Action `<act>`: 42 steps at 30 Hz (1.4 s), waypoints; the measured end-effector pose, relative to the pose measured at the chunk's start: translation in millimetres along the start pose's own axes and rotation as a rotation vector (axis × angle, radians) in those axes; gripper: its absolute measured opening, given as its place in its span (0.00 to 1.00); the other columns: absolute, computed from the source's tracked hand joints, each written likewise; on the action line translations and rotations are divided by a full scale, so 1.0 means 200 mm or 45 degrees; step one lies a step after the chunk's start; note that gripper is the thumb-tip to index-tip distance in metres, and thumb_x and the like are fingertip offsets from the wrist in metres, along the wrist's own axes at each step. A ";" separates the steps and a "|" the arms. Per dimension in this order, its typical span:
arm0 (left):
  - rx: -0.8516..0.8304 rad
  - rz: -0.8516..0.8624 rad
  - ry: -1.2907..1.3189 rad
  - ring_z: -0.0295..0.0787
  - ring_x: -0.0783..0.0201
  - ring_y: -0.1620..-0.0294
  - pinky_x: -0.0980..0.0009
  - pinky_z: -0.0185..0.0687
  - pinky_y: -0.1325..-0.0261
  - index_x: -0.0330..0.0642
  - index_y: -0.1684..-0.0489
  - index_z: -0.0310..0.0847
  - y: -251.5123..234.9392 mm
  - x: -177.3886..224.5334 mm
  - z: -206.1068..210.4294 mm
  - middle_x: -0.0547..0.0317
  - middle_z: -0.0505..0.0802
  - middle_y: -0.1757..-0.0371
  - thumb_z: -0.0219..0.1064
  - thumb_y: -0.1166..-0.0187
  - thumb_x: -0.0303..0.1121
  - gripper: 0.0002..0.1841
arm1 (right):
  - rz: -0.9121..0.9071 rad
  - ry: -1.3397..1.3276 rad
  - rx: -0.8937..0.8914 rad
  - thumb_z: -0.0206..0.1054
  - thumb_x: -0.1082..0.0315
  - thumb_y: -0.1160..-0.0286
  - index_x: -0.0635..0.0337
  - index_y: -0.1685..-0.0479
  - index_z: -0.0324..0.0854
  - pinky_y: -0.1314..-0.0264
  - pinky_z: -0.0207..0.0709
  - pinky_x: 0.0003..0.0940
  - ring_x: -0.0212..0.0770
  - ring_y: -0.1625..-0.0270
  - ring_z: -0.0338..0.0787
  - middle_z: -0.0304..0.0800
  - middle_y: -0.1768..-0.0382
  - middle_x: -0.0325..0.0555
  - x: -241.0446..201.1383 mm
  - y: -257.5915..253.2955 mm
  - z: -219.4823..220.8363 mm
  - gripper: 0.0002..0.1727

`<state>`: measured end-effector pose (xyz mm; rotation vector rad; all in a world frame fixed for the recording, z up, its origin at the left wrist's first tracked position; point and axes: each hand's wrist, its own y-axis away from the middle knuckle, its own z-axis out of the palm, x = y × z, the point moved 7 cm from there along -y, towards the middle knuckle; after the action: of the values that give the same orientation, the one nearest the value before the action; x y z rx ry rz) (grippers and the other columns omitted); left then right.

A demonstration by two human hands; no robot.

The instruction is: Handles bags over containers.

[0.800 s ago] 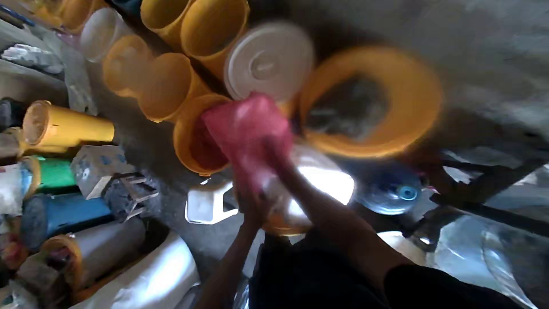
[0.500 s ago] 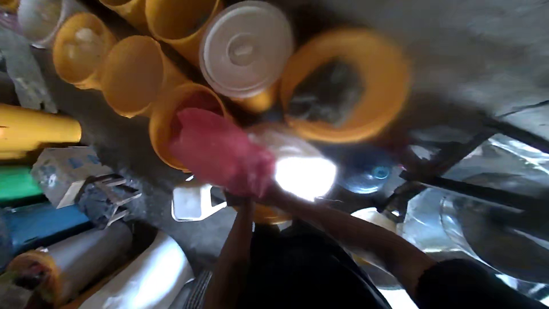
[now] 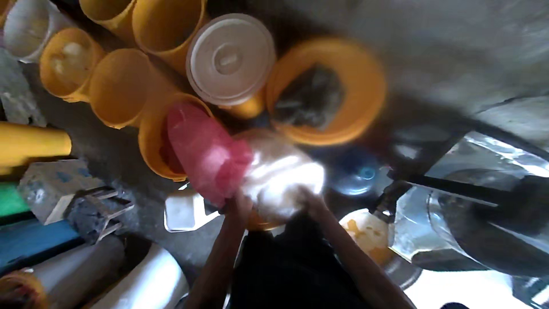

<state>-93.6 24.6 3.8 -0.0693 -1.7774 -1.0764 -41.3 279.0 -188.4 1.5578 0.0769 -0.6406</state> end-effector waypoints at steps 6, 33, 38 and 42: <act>-0.180 -0.102 0.336 0.90 0.67 0.67 0.66 0.90 0.62 0.42 0.61 0.74 0.25 0.14 0.00 0.60 0.89 0.70 0.47 0.21 0.19 0.11 | -0.192 -0.234 -0.282 0.62 0.71 0.24 0.62 0.41 0.70 0.63 0.88 0.31 0.31 0.68 0.90 0.90 0.66 0.40 -0.08 0.23 0.02 0.15; -0.520 -0.818 0.888 0.89 0.57 0.63 0.57 0.88 0.61 0.45 0.51 0.75 0.08 -0.49 -0.13 0.53 0.88 0.63 0.48 0.09 0.40 0.13 | -1.407 0.947 -0.187 0.75 0.77 0.50 0.42 0.57 0.80 0.58 0.86 0.14 0.13 0.64 0.89 0.91 0.68 0.11 -1.27 1.77 0.31 0.22; -0.599 -0.934 0.938 0.87 0.61 0.65 0.62 0.87 0.63 0.47 0.50 0.75 0.16 -0.55 -0.09 0.56 0.87 0.65 0.46 0.07 0.46 0.16 | -1.427 0.967 -0.161 0.75 0.75 0.48 0.43 0.58 0.81 0.59 0.87 0.15 0.14 0.65 0.90 0.91 0.69 0.12 -1.23 1.75 0.36 0.19; -0.604 -0.910 0.904 0.88 0.61 0.64 0.61 0.87 0.62 0.46 0.49 0.75 0.10 -0.51 -0.13 0.56 0.88 0.64 0.45 0.07 0.47 0.17 | -1.380 0.951 -0.117 0.72 0.74 0.44 0.43 0.57 0.80 0.58 0.87 0.14 0.13 0.64 0.90 0.91 0.69 0.12 -1.21 1.72 0.38 0.17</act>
<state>-14.9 60.0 -58.9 0.6277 -0.8730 -1.7410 -124.0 248.3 229.7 1.5126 1.5605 -0.8053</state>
